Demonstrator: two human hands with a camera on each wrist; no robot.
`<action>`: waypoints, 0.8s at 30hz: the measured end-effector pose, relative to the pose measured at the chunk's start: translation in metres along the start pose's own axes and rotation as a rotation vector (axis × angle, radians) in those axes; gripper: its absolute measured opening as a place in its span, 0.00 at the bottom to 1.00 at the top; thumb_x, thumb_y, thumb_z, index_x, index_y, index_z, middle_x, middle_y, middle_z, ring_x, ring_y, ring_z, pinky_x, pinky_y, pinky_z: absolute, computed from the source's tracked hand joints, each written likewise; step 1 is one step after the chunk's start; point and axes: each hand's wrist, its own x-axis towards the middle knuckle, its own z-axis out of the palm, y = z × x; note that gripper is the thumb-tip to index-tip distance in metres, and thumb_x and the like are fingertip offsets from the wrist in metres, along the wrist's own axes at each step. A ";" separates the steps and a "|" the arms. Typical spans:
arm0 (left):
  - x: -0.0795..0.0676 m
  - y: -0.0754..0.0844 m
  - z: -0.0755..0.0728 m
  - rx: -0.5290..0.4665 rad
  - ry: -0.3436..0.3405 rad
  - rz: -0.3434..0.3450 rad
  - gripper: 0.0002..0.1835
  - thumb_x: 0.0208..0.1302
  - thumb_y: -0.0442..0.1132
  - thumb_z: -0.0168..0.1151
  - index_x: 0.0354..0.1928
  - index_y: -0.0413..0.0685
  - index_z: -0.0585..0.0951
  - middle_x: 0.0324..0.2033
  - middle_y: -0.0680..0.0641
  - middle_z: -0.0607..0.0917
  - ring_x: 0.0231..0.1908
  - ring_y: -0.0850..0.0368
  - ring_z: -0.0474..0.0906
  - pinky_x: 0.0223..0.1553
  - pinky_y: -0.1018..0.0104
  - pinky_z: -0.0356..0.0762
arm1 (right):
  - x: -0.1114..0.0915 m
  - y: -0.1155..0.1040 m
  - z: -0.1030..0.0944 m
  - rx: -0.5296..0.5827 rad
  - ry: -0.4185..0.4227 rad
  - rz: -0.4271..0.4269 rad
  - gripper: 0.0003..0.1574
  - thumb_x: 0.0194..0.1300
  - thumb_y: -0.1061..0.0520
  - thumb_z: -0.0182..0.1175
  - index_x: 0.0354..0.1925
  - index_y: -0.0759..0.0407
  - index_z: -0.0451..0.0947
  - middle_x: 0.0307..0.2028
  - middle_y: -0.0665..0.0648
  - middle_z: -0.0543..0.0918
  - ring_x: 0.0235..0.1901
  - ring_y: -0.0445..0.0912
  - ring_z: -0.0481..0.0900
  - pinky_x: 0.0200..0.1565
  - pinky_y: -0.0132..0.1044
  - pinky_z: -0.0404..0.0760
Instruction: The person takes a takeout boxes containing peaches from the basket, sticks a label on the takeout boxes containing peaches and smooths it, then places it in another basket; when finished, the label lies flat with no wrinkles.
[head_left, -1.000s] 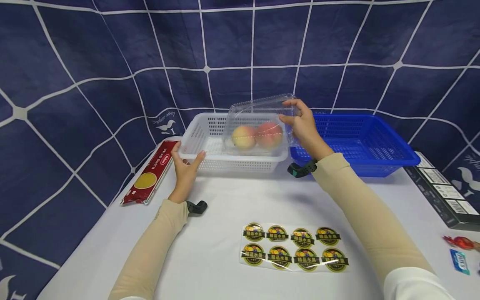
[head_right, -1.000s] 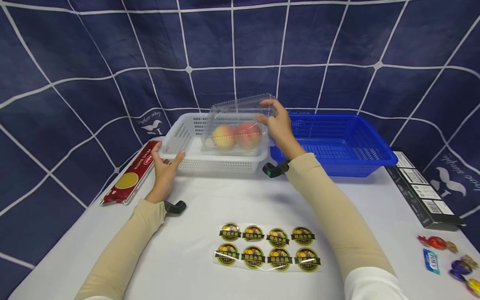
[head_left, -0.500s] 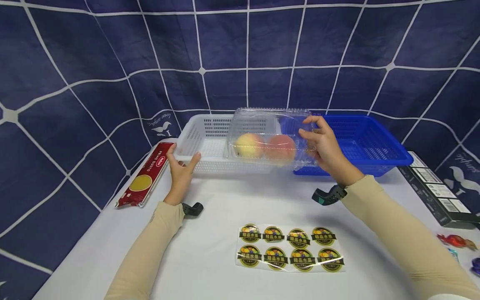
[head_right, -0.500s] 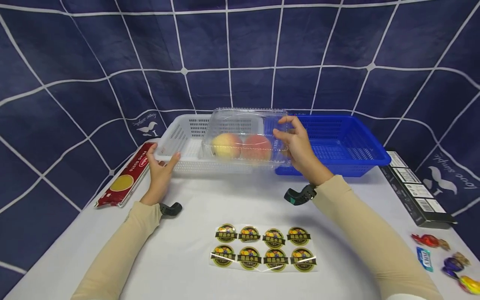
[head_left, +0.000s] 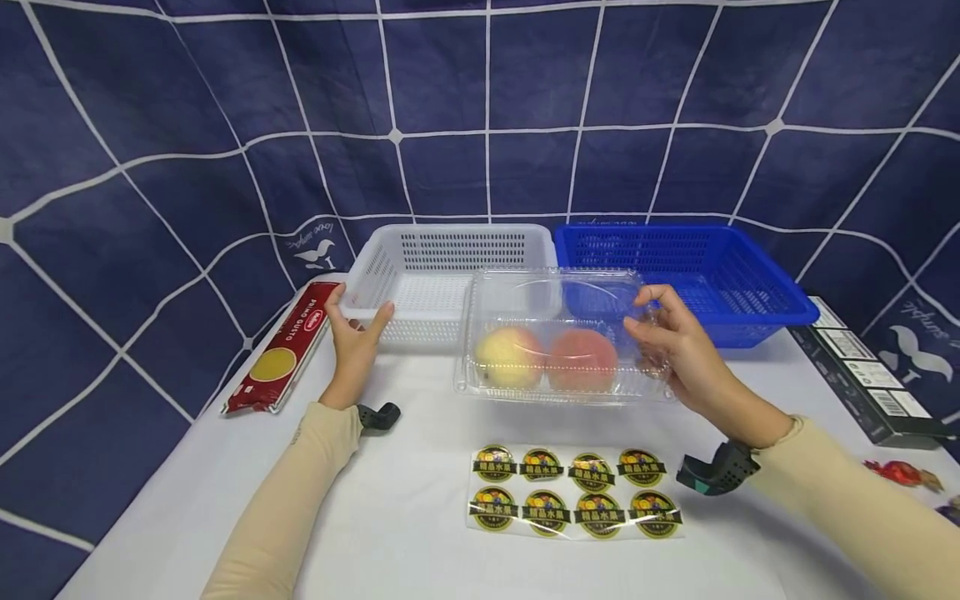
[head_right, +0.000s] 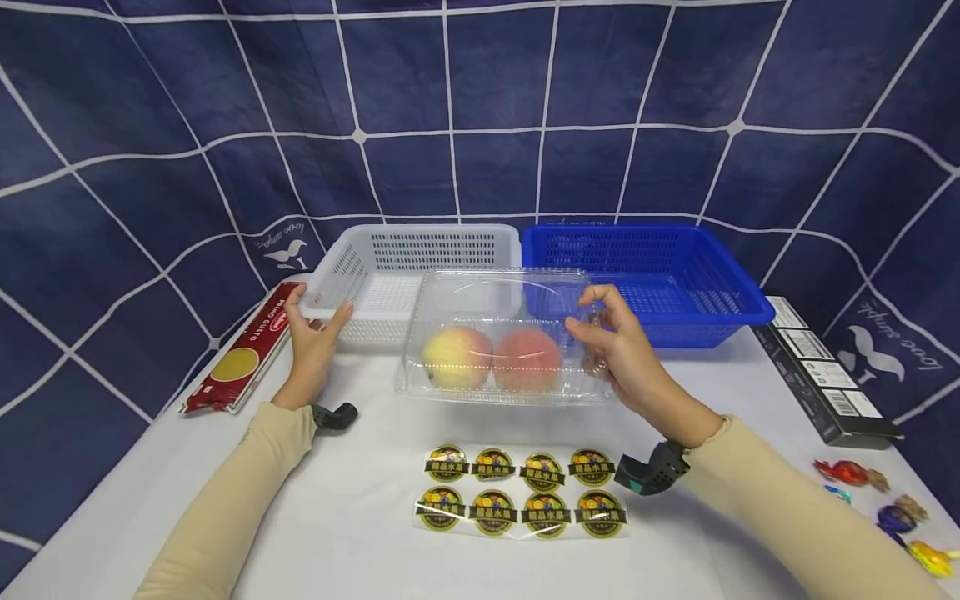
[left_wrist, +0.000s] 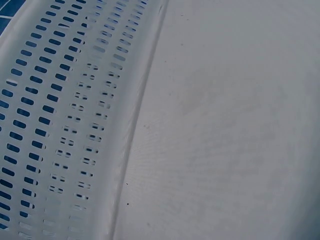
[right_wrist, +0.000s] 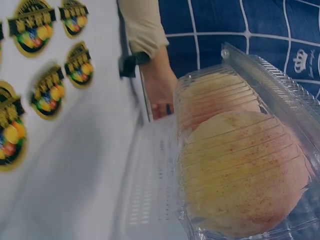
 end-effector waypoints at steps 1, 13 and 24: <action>0.000 0.000 0.000 0.003 0.000 -0.001 0.46 0.64 0.38 0.68 0.74 0.49 0.48 0.69 0.35 0.61 0.64 0.40 0.64 0.63 0.52 0.61 | -0.004 0.001 0.000 0.009 -0.013 0.003 0.11 0.74 0.65 0.51 0.47 0.50 0.64 0.24 0.48 0.62 0.16 0.37 0.58 0.16 0.29 0.58; 0.001 0.003 -0.006 0.039 -0.006 -0.020 0.45 0.65 0.41 0.67 0.74 0.50 0.48 0.70 0.36 0.60 0.67 0.37 0.61 0.63 0.54 0.61 | -0.036 0.030 -0.007 -0.051 -0.045 0.105 0.10 0.75 0.63 0.51 0.47 0.49 0.63 0.35 0.55 0.57 0.18 0.35 0.58 0.20 0.27 0.61; -0.001 0.002 -0.002 0.036 -0.009 -0.027 0.44 0.65 0.41 0.67 0.73 0.56 0.50 0.70 0.36 0.59 0.68 0.36 0.58 0.68 0.48 0.56 | -0.029 0.061 -0.026 -0.110 0.020 0.201 0.10 0.74 0.60 0.53 0.47 0.48 0.64 0.34 0.54 0.59 0.24 0.38 0.62 0.22 0.27 0.66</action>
